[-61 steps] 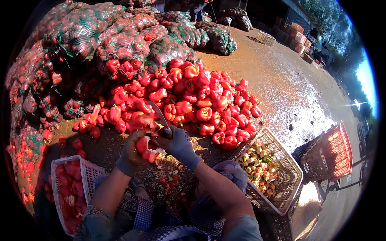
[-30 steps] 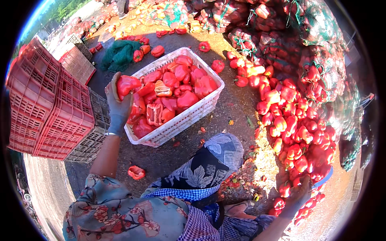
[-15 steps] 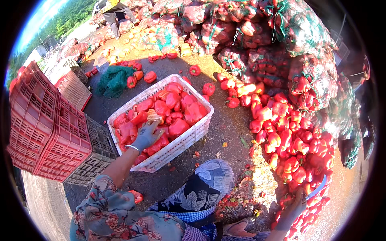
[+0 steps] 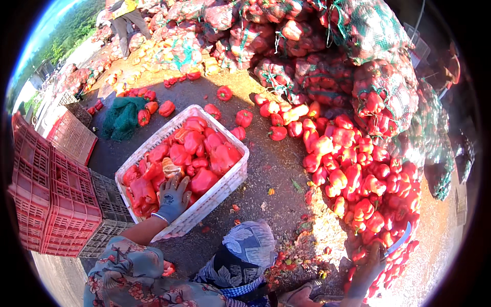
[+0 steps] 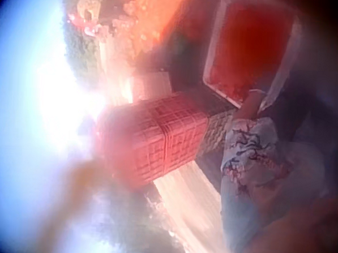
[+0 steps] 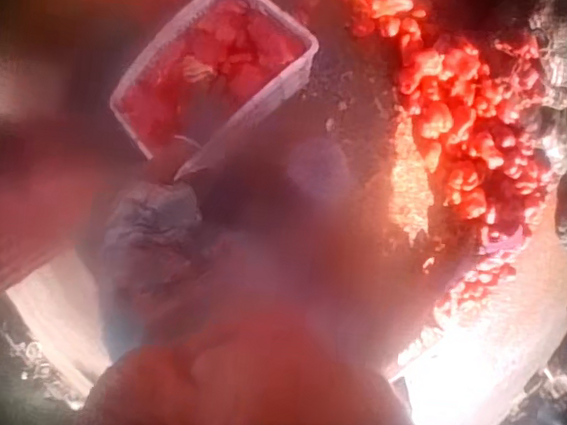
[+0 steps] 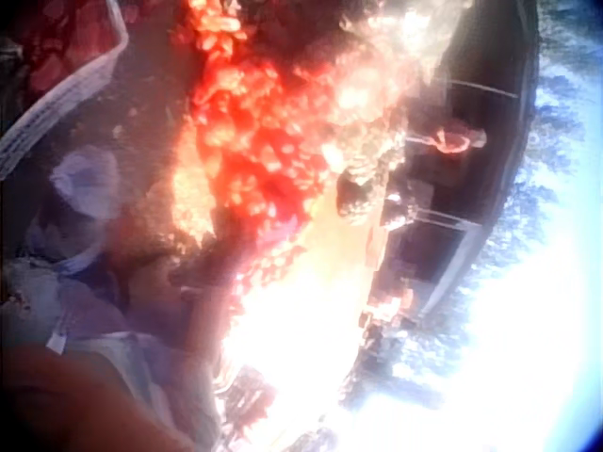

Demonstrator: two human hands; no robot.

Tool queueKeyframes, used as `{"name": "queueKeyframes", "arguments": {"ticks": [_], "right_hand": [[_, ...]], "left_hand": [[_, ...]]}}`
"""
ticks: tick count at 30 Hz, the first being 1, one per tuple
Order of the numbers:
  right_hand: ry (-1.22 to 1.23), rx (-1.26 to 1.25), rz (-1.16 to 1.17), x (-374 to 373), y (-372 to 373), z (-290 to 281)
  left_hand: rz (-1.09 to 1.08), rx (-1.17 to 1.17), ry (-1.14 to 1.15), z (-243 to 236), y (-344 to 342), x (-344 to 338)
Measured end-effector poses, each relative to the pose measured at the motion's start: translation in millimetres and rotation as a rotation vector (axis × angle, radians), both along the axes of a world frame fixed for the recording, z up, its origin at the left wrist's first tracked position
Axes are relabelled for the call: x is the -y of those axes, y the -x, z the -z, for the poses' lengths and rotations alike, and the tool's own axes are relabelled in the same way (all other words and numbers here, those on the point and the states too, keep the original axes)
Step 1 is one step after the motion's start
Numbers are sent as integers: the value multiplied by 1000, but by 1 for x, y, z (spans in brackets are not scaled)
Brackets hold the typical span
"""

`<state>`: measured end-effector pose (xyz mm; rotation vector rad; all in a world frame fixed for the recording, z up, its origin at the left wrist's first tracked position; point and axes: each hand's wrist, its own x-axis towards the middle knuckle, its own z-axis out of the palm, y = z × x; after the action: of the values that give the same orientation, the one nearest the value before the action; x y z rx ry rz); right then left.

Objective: The person cores red peppers using a curved knife. They take peppers from a large pile, remove the core by hand, and place the processed peppers into a white plastic crate.

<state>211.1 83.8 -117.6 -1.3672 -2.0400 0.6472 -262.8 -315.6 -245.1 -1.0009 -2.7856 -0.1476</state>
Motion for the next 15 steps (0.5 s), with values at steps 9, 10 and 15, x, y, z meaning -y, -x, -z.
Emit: {"name": "queueKeyframes", "arguments": {"ticks": [9,10,15], "right_hand": [[429,-859,244,14,24,-40],[408,-874,260,17,6,-43],[475,-950,399,24,-27,-42]], "left_hand": [[-99,-58,69,20,1,6],[-28,40,10,24,4,-1],[47,243,58,31,28,30]]}}
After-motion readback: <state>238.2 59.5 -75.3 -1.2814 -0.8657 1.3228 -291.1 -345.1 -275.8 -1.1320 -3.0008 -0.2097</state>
